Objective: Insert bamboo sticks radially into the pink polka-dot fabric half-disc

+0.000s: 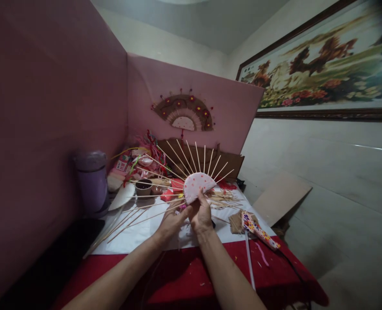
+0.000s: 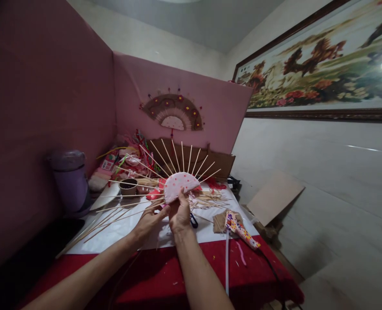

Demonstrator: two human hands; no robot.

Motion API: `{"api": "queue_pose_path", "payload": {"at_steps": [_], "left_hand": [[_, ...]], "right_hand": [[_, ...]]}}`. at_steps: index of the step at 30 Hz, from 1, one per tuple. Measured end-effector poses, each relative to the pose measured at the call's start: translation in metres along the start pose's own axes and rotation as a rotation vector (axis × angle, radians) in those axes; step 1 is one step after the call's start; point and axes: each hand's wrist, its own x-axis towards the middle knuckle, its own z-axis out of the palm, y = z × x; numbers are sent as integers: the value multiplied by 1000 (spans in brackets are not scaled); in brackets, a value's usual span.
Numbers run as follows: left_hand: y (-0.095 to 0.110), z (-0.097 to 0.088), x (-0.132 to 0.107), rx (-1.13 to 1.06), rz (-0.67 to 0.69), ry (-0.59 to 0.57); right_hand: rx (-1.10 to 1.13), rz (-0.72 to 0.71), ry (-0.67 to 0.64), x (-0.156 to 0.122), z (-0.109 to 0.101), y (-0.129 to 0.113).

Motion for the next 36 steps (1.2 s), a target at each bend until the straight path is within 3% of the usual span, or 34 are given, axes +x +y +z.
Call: {"api": "queue_pose_path", "payload": {"at_steps": [4, 8, 10, 16, 22, 25, 30, 36], "left_hand": [[7, -3, 3, 84, 129, 29], [13, 0, 9, -56, 110, -34], [14, 5, 12, -152, 75, -94], [27, 14, 20, -412, -107, -110], [46, 14, 30, -516, -175, 113], [52, 12, 28, -559, -187, 128], [56, 7, 19, -629, -227, 105], [55, 0, 10, -661, -242, 249]], "right_hand": [[40, -33, -36, -4, 3, 2], [29, -59, -77, -7, 5, 5], [-77, -109, -74, -9, 8, 7], [-547, -342, -173, -24, 18, 9], [-792, -360, -304, -32, 9, 11], [-871, -381, -388, -28, 5, 9], [-756, -365, -301, -26, 9, 2], [-689, -291, -282, -24, 11, 2]]}}
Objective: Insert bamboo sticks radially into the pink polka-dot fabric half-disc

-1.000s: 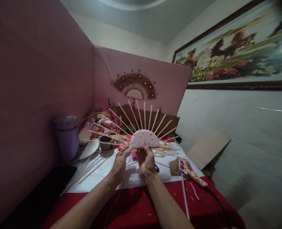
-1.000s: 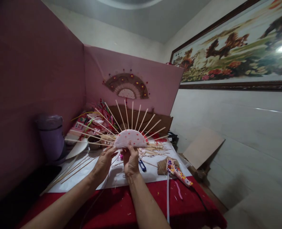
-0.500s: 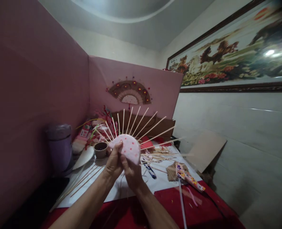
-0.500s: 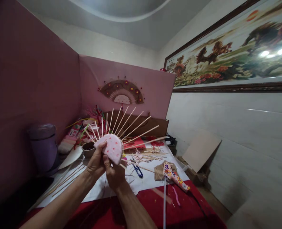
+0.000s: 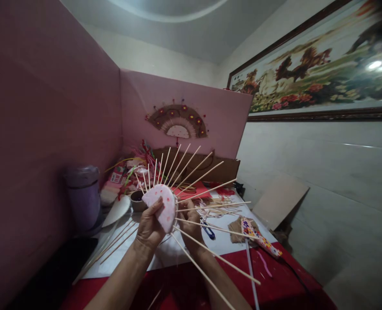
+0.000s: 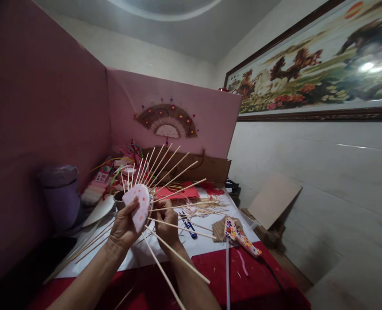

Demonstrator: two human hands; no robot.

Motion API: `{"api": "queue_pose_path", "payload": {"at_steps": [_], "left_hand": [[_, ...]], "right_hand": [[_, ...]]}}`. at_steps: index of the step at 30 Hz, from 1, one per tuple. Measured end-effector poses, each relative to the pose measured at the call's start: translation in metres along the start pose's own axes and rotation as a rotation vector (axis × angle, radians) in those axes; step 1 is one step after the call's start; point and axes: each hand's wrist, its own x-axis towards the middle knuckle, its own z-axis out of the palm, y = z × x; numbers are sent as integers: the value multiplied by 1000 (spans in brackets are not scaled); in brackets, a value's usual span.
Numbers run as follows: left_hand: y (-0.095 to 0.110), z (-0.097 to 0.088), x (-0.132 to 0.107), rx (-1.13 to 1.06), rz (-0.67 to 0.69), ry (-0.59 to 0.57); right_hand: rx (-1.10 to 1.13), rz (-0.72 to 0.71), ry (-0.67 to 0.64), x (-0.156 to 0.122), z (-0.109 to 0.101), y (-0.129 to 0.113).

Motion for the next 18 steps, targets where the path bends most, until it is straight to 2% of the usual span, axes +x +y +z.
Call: {"api": "queue_pose_path", "payload": {"at_steps": [7, 15, 18], "left_hand": [[10, -6, 2, 25, -65, -174], [13, -4, 1, -4, -92, -92], [14, -4, 1, -2, -115, -118]], "right_hand": [[-20, -26, 73, 4, -2, -1], [19, 1, 118, 4, -9, -2], [-34, 4, 134, 4, -9, -4]]}}
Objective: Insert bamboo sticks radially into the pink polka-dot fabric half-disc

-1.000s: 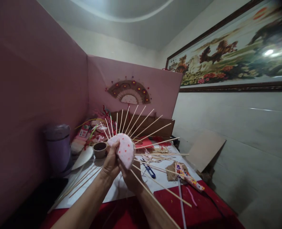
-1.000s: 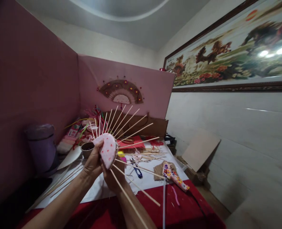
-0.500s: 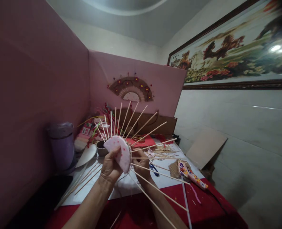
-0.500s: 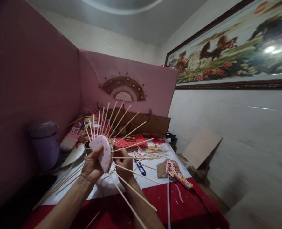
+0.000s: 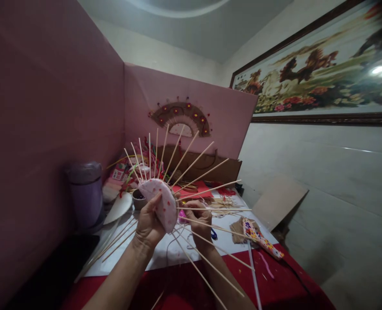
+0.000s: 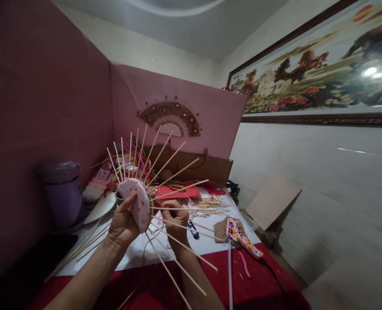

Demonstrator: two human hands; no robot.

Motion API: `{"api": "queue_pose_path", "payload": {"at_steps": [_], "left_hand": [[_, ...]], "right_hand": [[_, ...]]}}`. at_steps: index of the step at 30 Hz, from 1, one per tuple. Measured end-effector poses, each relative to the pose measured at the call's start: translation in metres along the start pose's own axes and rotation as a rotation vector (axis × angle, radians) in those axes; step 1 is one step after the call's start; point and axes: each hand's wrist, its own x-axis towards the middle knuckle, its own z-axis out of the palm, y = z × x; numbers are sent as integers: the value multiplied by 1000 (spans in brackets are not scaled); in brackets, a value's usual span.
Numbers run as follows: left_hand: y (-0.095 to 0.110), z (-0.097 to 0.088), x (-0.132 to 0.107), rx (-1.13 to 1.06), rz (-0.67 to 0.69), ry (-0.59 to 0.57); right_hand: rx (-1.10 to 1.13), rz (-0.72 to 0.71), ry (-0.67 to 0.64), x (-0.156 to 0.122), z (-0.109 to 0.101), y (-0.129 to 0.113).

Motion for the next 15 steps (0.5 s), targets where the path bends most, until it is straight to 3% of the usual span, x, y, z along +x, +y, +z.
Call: {"api": "queue_pose_path", "payload": {"at_steps": [3, 8, 15], "left_hand": [[0, -2, 1, -13, 1, -77], [0, -2, 3, 0, 37, 24], [4, -1, 2, -12, 21, 11]], "right_hand": [[-85, -13, 6, 1, -1, -3], [-187, -62, -41, 8, -11, -11], [100, 102, -159, 13, -17, -20]]}}
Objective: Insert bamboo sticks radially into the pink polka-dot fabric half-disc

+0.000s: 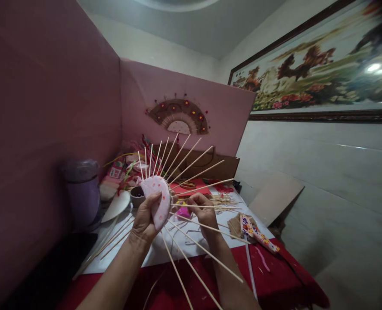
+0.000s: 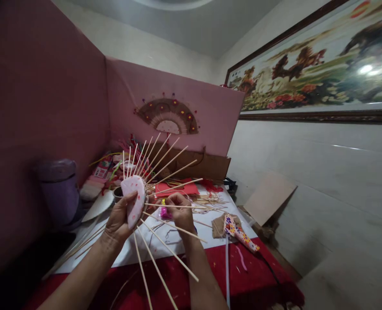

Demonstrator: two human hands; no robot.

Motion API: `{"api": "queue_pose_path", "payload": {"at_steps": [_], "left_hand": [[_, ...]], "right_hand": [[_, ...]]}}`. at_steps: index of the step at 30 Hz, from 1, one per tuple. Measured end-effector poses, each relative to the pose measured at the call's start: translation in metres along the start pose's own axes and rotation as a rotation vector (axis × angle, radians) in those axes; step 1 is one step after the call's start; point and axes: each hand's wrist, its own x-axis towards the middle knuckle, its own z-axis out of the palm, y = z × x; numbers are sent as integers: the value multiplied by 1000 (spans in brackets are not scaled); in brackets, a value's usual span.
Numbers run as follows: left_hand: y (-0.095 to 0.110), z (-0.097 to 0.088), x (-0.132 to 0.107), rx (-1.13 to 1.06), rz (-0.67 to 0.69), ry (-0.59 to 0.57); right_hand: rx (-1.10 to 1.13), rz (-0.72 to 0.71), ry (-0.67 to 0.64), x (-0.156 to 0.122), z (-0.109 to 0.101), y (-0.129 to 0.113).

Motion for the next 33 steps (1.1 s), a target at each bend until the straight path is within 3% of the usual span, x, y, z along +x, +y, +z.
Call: {"api": "queue_pose_path", "payload": {"at_steps": [6, 14, 24, 29, 33], "left_hand": [[2, -3, 2, -21, 17, 5], [-2, -1, 0, -5, -51, -13], [3, -1, 3, 37, 7, 35], [3, -5, 5, 89, 2, 24], [4, -5, 5, 152, 5, 1]], "right_hand": [[-72, 94, -40, -21, 2, -6], [-188, 73, -152, -49, 6, -12], [110, 136, 65, -52, -27, -30], [272, 50, 116, -48, -36, -45], [198, -76, 285, -49, -42, -48]]}}
